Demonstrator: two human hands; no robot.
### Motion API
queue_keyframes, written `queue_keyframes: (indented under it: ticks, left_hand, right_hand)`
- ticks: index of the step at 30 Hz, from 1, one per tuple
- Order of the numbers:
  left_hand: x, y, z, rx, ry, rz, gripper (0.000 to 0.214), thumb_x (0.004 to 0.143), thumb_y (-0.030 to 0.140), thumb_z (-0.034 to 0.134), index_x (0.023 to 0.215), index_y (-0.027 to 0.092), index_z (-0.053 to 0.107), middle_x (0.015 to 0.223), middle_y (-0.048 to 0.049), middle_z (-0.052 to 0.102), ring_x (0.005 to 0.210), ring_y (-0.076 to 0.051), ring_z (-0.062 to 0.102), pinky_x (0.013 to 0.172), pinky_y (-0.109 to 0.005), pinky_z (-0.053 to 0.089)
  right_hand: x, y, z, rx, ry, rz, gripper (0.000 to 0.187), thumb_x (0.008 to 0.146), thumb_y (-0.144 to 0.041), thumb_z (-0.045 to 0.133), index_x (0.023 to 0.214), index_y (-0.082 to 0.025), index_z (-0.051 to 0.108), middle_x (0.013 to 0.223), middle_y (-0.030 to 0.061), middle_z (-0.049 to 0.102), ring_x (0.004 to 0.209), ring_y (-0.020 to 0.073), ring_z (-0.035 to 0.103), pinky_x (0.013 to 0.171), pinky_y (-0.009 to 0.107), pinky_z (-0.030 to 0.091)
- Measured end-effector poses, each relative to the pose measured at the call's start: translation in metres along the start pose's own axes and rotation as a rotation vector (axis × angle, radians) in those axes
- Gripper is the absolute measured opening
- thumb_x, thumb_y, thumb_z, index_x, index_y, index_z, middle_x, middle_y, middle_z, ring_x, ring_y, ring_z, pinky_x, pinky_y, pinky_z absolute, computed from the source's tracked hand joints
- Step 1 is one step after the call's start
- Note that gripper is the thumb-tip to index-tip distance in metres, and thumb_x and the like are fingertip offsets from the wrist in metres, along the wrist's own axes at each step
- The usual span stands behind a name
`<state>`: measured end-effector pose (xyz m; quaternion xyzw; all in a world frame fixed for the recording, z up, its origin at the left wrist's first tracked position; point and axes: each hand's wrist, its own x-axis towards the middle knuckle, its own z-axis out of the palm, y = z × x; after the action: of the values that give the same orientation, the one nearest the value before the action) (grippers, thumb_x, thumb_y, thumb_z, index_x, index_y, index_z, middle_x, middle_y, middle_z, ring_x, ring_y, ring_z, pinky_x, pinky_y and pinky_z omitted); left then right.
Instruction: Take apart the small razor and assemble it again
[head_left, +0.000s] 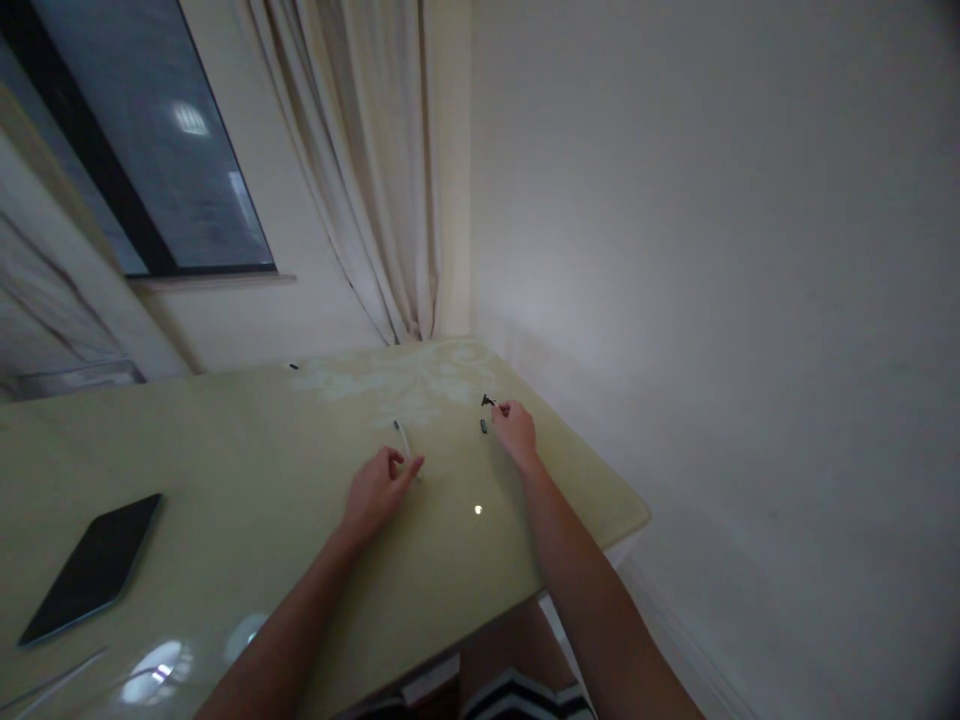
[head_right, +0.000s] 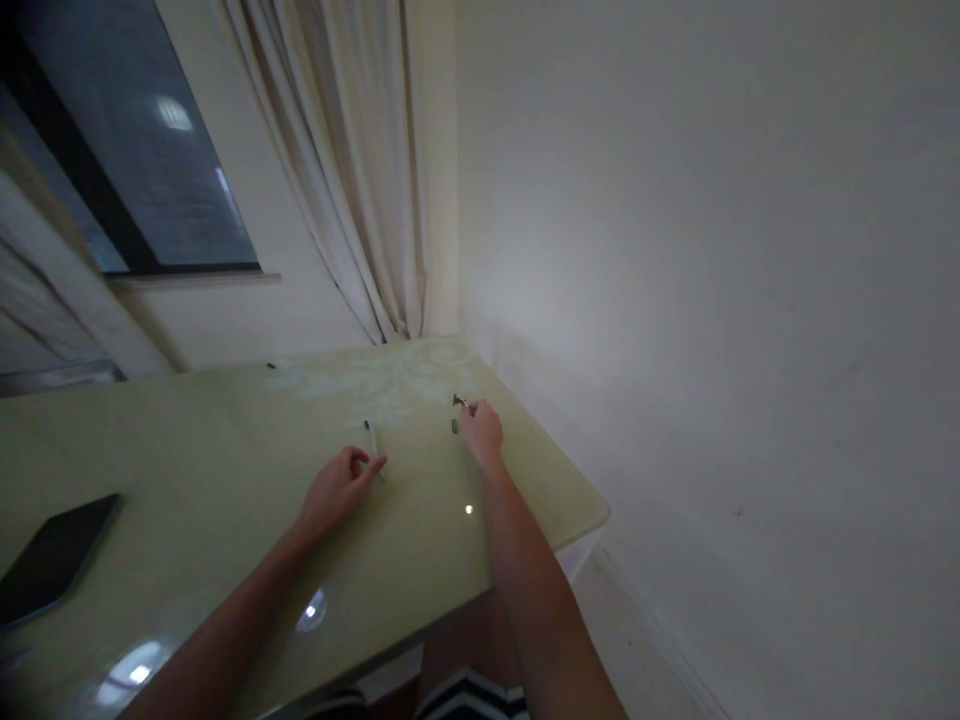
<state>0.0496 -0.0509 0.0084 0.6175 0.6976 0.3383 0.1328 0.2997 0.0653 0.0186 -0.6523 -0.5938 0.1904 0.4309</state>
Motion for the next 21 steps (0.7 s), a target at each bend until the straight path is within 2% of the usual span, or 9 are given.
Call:
queue_keyframes:
  ticks: [3,5,8,11,13,14,17,19,21]
  left_hand:
    - [-0.003,0.01,0.01,0.34,-0.035,0.097,0.042,0.092,0.059,0.054,0.077,0.02,0.061,0.079,-0.011,0.068,0.076,-0.028,0.065,0.07,-0.036,0.042]
    - [-0.004,0.012,0.011,0.432,-0.061,0.12,0.037,0.095,0.048,0.05,0.073,0.021,0.06,0.08,-0.0119,0.069,0.077,-0.028,0.065,0.07,-0.036,0.041]
    - [-0.005,0.008,0.009,0.442,-0.058,0.116,0.033,0.096,0.035,0.046,0.07,0.021,0.058,0.078,-0.0112,0.068,0.074,-0.026,0.064,0.069,-0.035,0.039]
    - [-0.005,0.003,0.006,0.341,-0.01,0.107,0.031,0.096,0.035,0.046,0.069,0.022,0.055,0.074,-0.0079,0.066,0.068,-0.022,0.06,0.065,-0.033,0.036]
    - [-0.005,0.005,0.005,0.221,0.039,0.131,0.032,0.097,0.038,0.044,0.071,0.023,0.052,0.072,-0.005,0.062,0.065,-0.02,0.056,0.063,-0.031,0.035]
    - [-0.005,0.008,0.005,0.154,0.059,0.162,0.033,0.098,0.04,0.043,0.071,0.023,0.05,0.071,-0.0039,0.061,0.065,-0.02,0.055,0.063,-0.031,0.036]
    - [-0.003,0.023,0.007,-0.016,0.057,0.318,0.035,0.102,0.043,0.04,0.074,0.023,0.049,0.073,-0.0027,0.058,0.07,-0.019,0.055,0.067,-0.03,0.041]
    - [0.003,0.035,0.013,-0.072,-0.009,0.416,0.036,0.103,0.043,0.04,0.077,0.023,0.053,0.077,-0.0034,0.059,0.075,-0.02,0.057,0.071,-0.031,0.043]
    - [0.014,0.044,0.024,-0.096,-0.11,0.47,0.034,0.102,0.042,0.042,0.083,0.021,0.06,0.083,-0.0049,0.062,0.08,-0.021,0.059,0.076,-0.032,0.046]
  right_hand:
    - [0.003,0.009,-0.005,-0.187,0.015,0.006,0.02,0.091,-0.028,0.064,0.086,-0.017,0.08,0.092,0.0145,0.077,0.084,0.0239,0.07,0.067,0.029,0.044]
    - [0.002,0.011,-0.004,-0.255,0.015,0.013,0.022,0.091,-0.028,0.064,0.085,-0.017,0.082,0.09,0.0157,0.077,0.083,0.0252,0.071,0.065,0.03,0.044]
    - [0.001,0.012,-0.003,-0.313,0.019,0.025,0.019,0.09,-0.028,0.067,0.085,-0.017,0.082,0.09,0.017,0.076,0.083,0.0266,0.07,0.067,0.031,0.044]
    - [-0.001,0.007,-0.003,-0.257,0.117,-0.079,0.016,0.089,-0.028,0.07,0.086,-0.016,0.08,0.092,0.0181,0.074,0.087,0.0263,0.067,0.072,0.032,0.045]
    - [-0.006,-0.001,0.002,-0.108,0.137,-0.173,0.023,0.094,-0.031,0.066,0.082,-0.016,0.078,0.088,0.0149,0.073,0.085,0.0232,0.065,0.074,0.03,0.045]
    - [-0.01,-0.007,0.006,0.0,0.092,-0.211,0.03,0.097,-0.036,0.061,0.079,-0.016,0.076,0.084,0.0121,0.071,0.081,0.0212,0.064,0.073,0.029,0.044]
    - [-0.024,-0.028,0.022,0.374,-0.236,-0.279,0.051,0.1,-0.056,0.052,0.075,-0.017,0.074,0.071,0.0049,0.067,0.068,0.0163,0.061,0.067,0.027,0.043]
    - [-0.03,-0.038,0.031,0.627,-0.427,-0.233,0.053,0.094,-0.064,0.058,0.077,-0.016,0.074,0.07,0.0039,0.068,0.065,0.0153,0.062,0.063,0.026,0.045]
    - [-0.03,-0.043,0.034,0.865,-0.432,-0.118,0.053,0.087,-0.067,0.064,0.077,-0.015,0.071,0.069,0.0033,0.067,0.061,0.0142,0.061,0.059,0.025,0.046]
